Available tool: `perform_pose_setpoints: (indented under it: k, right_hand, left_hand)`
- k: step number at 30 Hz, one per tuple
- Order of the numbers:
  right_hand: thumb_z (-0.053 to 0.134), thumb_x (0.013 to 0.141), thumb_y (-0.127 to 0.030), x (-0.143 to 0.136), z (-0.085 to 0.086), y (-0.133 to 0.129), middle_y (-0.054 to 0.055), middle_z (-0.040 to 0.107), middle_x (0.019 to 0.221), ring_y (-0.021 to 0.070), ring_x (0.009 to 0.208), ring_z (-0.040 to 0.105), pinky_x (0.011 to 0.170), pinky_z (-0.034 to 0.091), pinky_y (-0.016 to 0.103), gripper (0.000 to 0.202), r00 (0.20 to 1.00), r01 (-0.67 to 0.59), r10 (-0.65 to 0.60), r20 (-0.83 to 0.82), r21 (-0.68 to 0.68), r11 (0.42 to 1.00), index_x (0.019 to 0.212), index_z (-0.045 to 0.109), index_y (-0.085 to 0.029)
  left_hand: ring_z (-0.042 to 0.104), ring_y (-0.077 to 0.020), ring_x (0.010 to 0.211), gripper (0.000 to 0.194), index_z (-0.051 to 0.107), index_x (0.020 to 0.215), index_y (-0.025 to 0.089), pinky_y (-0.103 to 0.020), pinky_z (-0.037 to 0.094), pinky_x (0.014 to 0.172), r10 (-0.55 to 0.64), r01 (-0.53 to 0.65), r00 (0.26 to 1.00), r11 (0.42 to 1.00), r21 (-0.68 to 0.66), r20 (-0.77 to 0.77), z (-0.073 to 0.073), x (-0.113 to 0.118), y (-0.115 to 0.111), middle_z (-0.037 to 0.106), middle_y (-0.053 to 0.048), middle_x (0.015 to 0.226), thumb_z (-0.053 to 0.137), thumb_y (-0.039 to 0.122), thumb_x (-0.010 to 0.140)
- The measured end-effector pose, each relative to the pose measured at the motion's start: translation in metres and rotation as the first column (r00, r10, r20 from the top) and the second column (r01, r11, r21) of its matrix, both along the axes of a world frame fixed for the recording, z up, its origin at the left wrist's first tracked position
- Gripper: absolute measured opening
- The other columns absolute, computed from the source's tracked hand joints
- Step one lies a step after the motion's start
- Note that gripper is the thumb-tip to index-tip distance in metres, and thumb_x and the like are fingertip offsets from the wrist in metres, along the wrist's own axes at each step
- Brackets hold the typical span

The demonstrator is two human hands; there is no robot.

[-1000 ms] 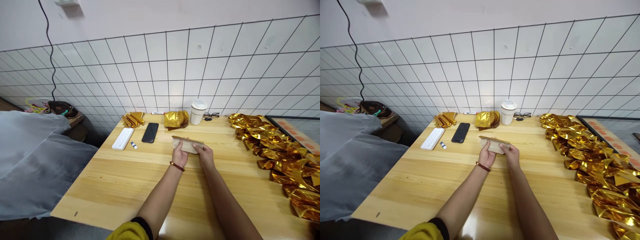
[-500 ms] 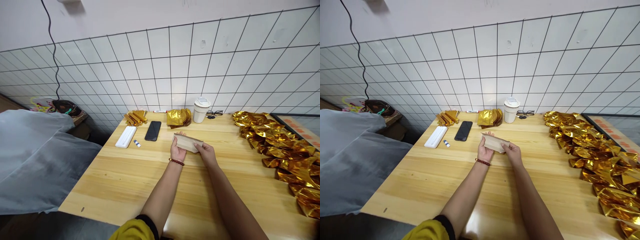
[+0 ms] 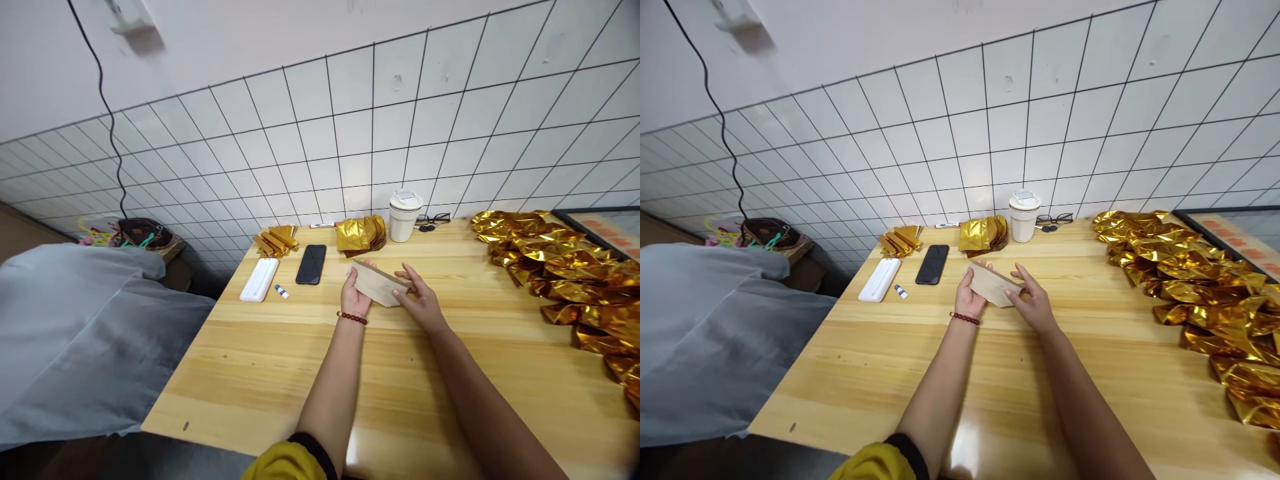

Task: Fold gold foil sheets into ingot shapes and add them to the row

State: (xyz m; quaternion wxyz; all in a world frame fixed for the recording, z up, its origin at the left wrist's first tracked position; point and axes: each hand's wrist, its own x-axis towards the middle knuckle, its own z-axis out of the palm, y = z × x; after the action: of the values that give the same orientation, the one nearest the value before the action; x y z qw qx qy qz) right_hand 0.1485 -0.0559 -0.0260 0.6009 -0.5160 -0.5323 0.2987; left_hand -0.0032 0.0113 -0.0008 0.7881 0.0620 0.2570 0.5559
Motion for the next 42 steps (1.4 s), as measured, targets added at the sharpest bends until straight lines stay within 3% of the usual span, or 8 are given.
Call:
perform_pose_setpoints:
  k: [4,12,18,24,28,31,36,42]
  right_hand:
    - [0.07,0.08,-0.034,0.0,0.001,0.003,0.006,0.063,0.13,0.0245,0.119,0.057,0.106,0.042,0.041,0.044,0.975,0.032,-0.073,0.211,0.19,0.981,0.124,0.066,-0.03]
    - [0.058,0.088,-0.037,-0.003,0.007,-0.003,0.003,0.074,0.107,0.025,0.108,0.064,0.098,0.044,0.043,0.032,0.946,0.02,-0.089,0.312,0.219,0.976,0.119,0.068,-0.031]
    - [0.058,0.087,-0.039,-0.005,0.002,0.001,0.005,0.075,0.102,0.0243,0.099,0.067,0.097,0.04,0.044,0.022,0.896,0.042,-0.126,0.425,0.201,0.979,0.097,0.076,-0.029]
    - [0.06,0.088,-0.037,-0.007,-0.001,0.001,0.006,0.076,0.103,0.0244,0.106,0.066,0.101,0.035,0.047,0.02,0.852,-0.007,-0.108,0.513,0.218,0.976,0.1,0.072,-0.026]
    - [0.059,0.09,-0.036,-0.01,0.001,-0.001,0.007,0.075,0.104,0.0245,0.11,0.065,0.103,0.032,0.049,0.02,0.808,-0.045,-0.093,0.581,0.218,0.975,0.102,0.071,-0.026]
    - [0.06,0.089,-0.037,-0.01,0.001,0.0,0.007,0.075,0.105,0.0243,0.107,0.066,0.103,0.035,0.049,0.02,0.816,-0.012,-0.121,0.565,0.225,0.974,0.1,0.071,-0.026]
    - [0.064,0.084,-0.044,-0.006,-0.006,0.007,0.011,0.07,0.115,0.0259,0.106,0.065,0.093,0.048,0.042,0.041,0.918,0.175,-0.221,0.33,0.163,0.971,0.119,0.065,-0.021]
    - [0.06,0.085,-0.045,-0.003,-0.011,0.011,0.004,0.075,0.079,0.0226,0.076,0.068,0.072,0.051,0.034,0.027,0.971,0.068,-0.057,0.23,-0.042,0.997,0.081,0.075,-0.023]
  left_hand:
    - [0.064,-0.0237,0.113,0.025,0.066,0.107,0.011,-0.041,0.044,0.107,-0.055,0.056,0.995,0.998,0.02,-0.081,-0.002,-0.003,0.005,0.069,-0.015,0.116,0.056,0.026,0.09]
    - [0.066,-0.0255,0.107,0.025,0.063,0.109,0.016,-0.047,0.045,0.104,-0.106,0.116,0.988,0.989,0.092,-0.112,-0.003,-0.004,0.007,0.067,-0.012,0.119,0.061,0.027,0.087]
    - [0.065,-0.0258,0.109,0.02,0.063,0.106,0.018,-0.045,0.046,0.101,-0.124,0.129,0.983,0.991,0.032,-0.137,0.0,-0.003,0.007,0.065,-0.01,0.124,0.056,0.023,0.089]
    - [0.064,-0.028,0.11,0.046,0.066,0.101,0.017,-0.045,0.047,0.1,-0.142,0.149,0.988,0.983,0.107,-0.064,0.0,-0.004,0.005,0.064,-0.013,0.123,0.06,0.059,0.083]
    - [0.066,-0.0257,0.107,0.035,0.065,0.104,0.018,-0.044,0.045,0.101,-0.1,0.127,0.985,0.972,0.198,-0.142,-0.001,-0.002,0.002,0.068,-0.01,0.116,0.077,0.034,0.075]
    - [0.066,-0.0248,0.107,0.029,0.065,0.1,0.018,-0.044,0.044,0.103,-0.029,0.066,0.986,0.973,0.223,-0.166,-0.003,-0.002,0.002,0.07,-0.009,0.11,0.077,0.02,0.073]
    - [0.063,-0.0245,0.112,0.019,0.066,0.099,0.019,-0.045,0.044,0.103,-0.039,0.057,0.996,0.974,0.219,-0.086,-0.002,-0.005,0.004,0.069,-0.007,0.115,0.07,0.02,0.08]
    - [0.059,-0.0256,0.12,0.015,0.067,0.1,0.019,-0.045,0.044,0.105,-0.04,0.061,0.994,0.978,0.198,-0.105,0.0,-0.005,0.003,0.067,-0.008,0.121,0.063,0.022,0.086]
